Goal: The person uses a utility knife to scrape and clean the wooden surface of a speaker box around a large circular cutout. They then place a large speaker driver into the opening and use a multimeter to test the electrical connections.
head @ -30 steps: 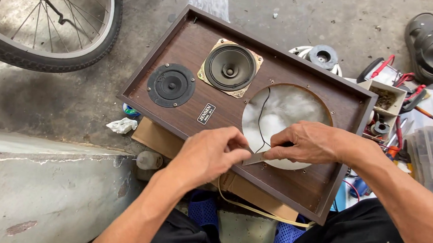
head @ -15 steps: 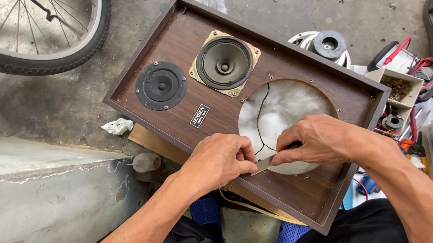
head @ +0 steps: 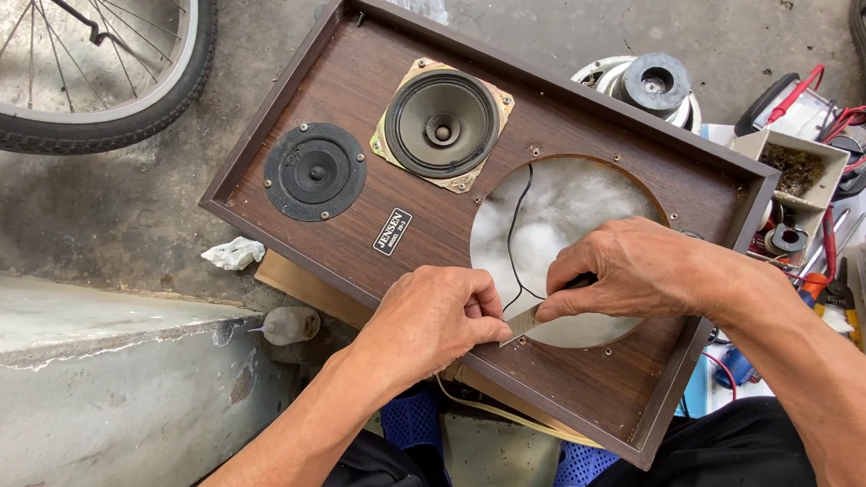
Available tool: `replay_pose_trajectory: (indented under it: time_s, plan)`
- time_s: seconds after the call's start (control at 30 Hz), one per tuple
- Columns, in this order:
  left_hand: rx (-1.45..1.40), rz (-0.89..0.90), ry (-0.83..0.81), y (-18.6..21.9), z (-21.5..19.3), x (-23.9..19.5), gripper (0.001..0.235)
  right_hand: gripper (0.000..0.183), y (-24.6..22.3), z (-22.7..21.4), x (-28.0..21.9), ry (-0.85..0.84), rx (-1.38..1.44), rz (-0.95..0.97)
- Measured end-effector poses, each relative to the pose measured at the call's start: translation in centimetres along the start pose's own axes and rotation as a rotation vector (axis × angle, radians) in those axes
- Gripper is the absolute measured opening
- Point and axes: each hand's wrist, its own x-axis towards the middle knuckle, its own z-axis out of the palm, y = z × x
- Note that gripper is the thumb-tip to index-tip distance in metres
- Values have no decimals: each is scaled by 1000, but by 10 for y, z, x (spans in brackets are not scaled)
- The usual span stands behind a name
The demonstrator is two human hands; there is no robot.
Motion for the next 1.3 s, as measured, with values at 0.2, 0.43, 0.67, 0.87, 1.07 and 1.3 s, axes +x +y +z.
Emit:
replay_pose_trajectory:
  time_s: [0.2,0.43,0.67,0.87,1.07,1.3]
  plan:
    - [21,0,-3,4,-3,-3,13,30,4,4,-5,11,-5,20]
    - [149,-64,-20,3,6,3,21,32,-9,0,-9,-39,-227,46]
    - [136,-56,-17,-3,8,5,21,29,-27,-7,-9,-93,-176,141]
    - [133,-47,-9,-5,12,8,24,27,-25,-9,-11,-100,-185,126]
    - [123,-45,-1,-5,12,9,24,28,-22,-9,-9,-109,-214,111]
    - [122,-61,-10,-2,12,8,27,29,-9,-5,-8,-79,-198,47]
